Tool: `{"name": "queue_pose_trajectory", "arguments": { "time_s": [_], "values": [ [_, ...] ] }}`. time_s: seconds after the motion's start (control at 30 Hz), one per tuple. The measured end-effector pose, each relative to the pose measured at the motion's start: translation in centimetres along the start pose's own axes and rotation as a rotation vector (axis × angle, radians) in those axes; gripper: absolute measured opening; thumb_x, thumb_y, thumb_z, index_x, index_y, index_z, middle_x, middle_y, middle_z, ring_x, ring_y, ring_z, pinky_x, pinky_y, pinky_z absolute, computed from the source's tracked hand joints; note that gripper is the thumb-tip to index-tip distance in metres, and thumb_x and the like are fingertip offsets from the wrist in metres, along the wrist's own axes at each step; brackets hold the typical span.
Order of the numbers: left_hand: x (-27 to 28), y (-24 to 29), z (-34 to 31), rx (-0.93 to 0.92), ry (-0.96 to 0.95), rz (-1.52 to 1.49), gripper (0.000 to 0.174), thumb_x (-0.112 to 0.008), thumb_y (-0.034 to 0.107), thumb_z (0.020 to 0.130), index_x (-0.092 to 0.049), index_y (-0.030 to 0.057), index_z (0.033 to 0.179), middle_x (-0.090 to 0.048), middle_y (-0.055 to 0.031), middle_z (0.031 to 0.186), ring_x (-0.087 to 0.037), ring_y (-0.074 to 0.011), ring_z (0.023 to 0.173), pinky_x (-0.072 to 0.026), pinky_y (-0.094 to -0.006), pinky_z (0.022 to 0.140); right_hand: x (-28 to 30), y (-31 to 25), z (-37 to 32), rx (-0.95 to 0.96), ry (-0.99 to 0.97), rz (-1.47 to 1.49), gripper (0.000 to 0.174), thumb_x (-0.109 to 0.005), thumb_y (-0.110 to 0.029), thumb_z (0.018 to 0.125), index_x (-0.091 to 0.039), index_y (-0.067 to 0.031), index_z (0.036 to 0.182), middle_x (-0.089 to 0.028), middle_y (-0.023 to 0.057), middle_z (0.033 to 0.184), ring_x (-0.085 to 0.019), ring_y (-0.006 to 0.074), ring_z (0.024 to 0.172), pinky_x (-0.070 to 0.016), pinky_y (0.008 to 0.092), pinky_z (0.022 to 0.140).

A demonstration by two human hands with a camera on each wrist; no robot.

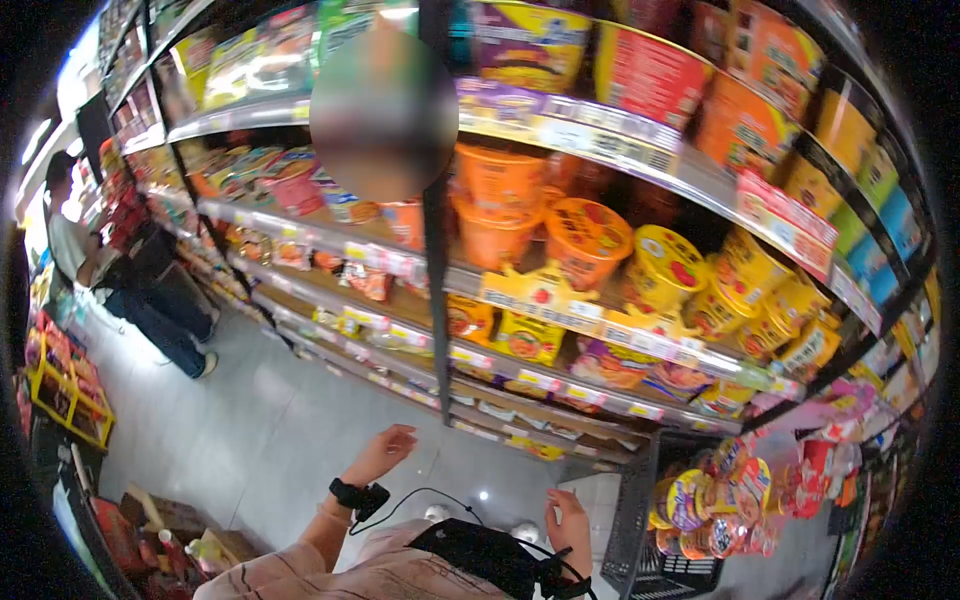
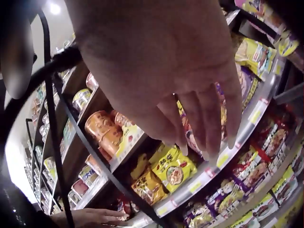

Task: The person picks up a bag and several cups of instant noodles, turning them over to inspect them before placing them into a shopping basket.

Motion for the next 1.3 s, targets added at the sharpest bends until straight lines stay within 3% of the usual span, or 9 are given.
{"name": "queue_pose_trajectory", "arguments": {
  "time_s": [0.1, 0.27, 0.57, 0.73, 0.93, 1.07, 1.1, 1.2, 1.3],
  "values": [
    [8.5, -3.4, -3.9, 0.033, 0.213, 0.043, 0.027, -0.059, 0.008, 0.080, -0.054, 0.0037, 0.107, -0.063, -0.0088, 0.089, -0.060, -0.0169, 0.085, -0.0480, -0.0301, 0.074, -3.7, -2.9, 1.7, 0.046, -0.128, 0.001, 0.026, -0.056, -0.007, 0.078, -0.056, -0.0031, 0.104, -0.058, 0.0163, 0.098, -0.059, 0.0278, 0.084, -0.0458, 0.0360, 0.076],
    [17.4, -8.5, -12.0, 0.168, 0.472, 0.121, 0.021, -0.057, 0.006, 0.081, -0.056, 0.0030, 0.102, -0.064, -0.0090, 0.084, -0.062, -0.0172, 0.080, -0.0490, -0.0287, 0.071, -8.4, -7.7, 4.0, 0.123, -0.235, -0.062, 0.025, -0.056, -0.006, 0.079, -0.058, -0.0045, 0.103, -0.059, 0.0142, 0.090, -0.060, 0.0265, 0.080, -0.0470, 0.0323, 0.072],
    [19.7, -12.0, -18.2, 0.254, 0.670, 0.024, 0.018, -0.055, 0.006, 0.082, -0.057, 0.0012, 0.099, -0.066, -0.0105, 0.084, -0.064, -0.0188, 0.080, -0.0490, -0.0285, 0.070, -19.0, -9.6, 8.5, 0.317, -0.500, -0.115, 0.027, -0.058, -0.019, 0.079, -0.059, -0.0070, 0.103, -0.062, 0.0134, 0.091, -0.062, 0.0245, 0.078, -0.0472, 0.0338, 0.071],
    [22.1, -13.9, -19.1, 0.334, 0.682, -0.014, 0.020, -0.056, 0.007, 0.081, -0.056, 0.0000, 0.100, -0.065, -0.0116, 0.085, -0.063, -0.0188, 0.080, -0.0487, -0.0278, 0.071, -23.7, -13.8, 10.6, 0.302, -0.639, 0.020, 0.026, -0.056, -0.016, 0.081, -0.057, -0.0041, 0.104, -0.062, 0.0142, 0.091, -0.061, 0.0254, 0.082, -0.0478, 0.0339, 0.071],
    [29.1, -13.2, -17.1, 0.321, 0.722, -0.016, 0.019, -0.056, 0.007, 0.080, -0.057, -0.0025, 0.097, -0.065, -0.0124, 0.081, -0.064, -0.0185, 0.077, -0.0495, -0.0280, 0.069, -29.4, -17.3, 15.0, 0.243, -0.695, 0.081, 0.024, -0.057, -0.016, 0.083, -0.058, -0.0034, 0.104, -0.063, 0.0144, 0.090, -0.061, 0.0232, 0.081, -0.0476, 0.0318, 0.069],
    [34.0, -13.4, -12.8, 0.332, 0.654, 0.060, 0.020, -0.057, 0.008, 0.080, -0.057, -0.0013, 0.098, -0.065, -0.0117, 0.080, -0.064, -0.0189, 0.076, -0.0496, -0.0280, 0.068, -33.0, -19.2, 18.4, 0.334, -0.643, 0.073, 0.025, -0.056, -0.017, 0.083, -0.058, -0.0036, 0.105, -0.063, 0.0153, 0.088, -0.062, 0.0240, 0.079, -0.0482, 0.0324, 0.069],
    [35.1, -12.7, -11.6, 0.319, 0.636, 0.075, 0.020, -0.057, 0.008, 0.080, -0.057, -0.0005, 0.098, -0.065, -0.0112, 0.080, -0.064, -0.0190, 0.076, -0.0495, -0.0281, 0.068, -33.5, -19.6, 19.1, 0.308, -0.660, 0.014, 0.024, -0.055, -0.018, 0.085, -0.058, -0.0031, 0.103, -0.064, 0.0140, 0.088, -0.062, 0.0206, 0.080, -0.0485, 0.0307, 0.068],
    [37.4, -9.7, -8.2, 0.337, 0.574, 0.153, 0.020, -0.057, 0.010, 0.081, -0.058, 0.0021, 0.099, -0.065, -0.0100, 0.081, -0.064, -0.0189, 0.076, -0.0492, -0.0280, 0.069, -33.5, -21.7, 20.4, 0.290, -0.651, 0.049, 0.026, -0.052, -0.016, 0.086, -0.056, -0.0047, 0.109, -0.062, 0.0133, 0.089, -0.058, 0.0270, 0.078, -0.0454, 0.0332, 0.071],
    [38.6, -7.0, -4.9, 0.327, 0.511, 0.232, 0.019, -0.057, 0.012, 0.081, -0.059, 0.0036, 0.099, -0.065, -0.0095, 0.085, -0.063, -0.0188, 0.078, -0.0490, -0.0286, 0.070, -34.0, -20.8, 21.2, 0.225, -0.611, 0.114, 0.025, -0.053, -0.016, 0.086, -0.055, -0.0028, 0.107, -0.061, 0.0104, 0.086, -0.057, 0.0201, 0.077, -0.0448, 0.0305, 0.070]
  ]
}}
Point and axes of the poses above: each hand's wrist, its own z-axis towards the middle knuckle, its own x-axis out of the back of the hand, y = z × x, the point moved 9 cm from there along z, towards the middle knuckle
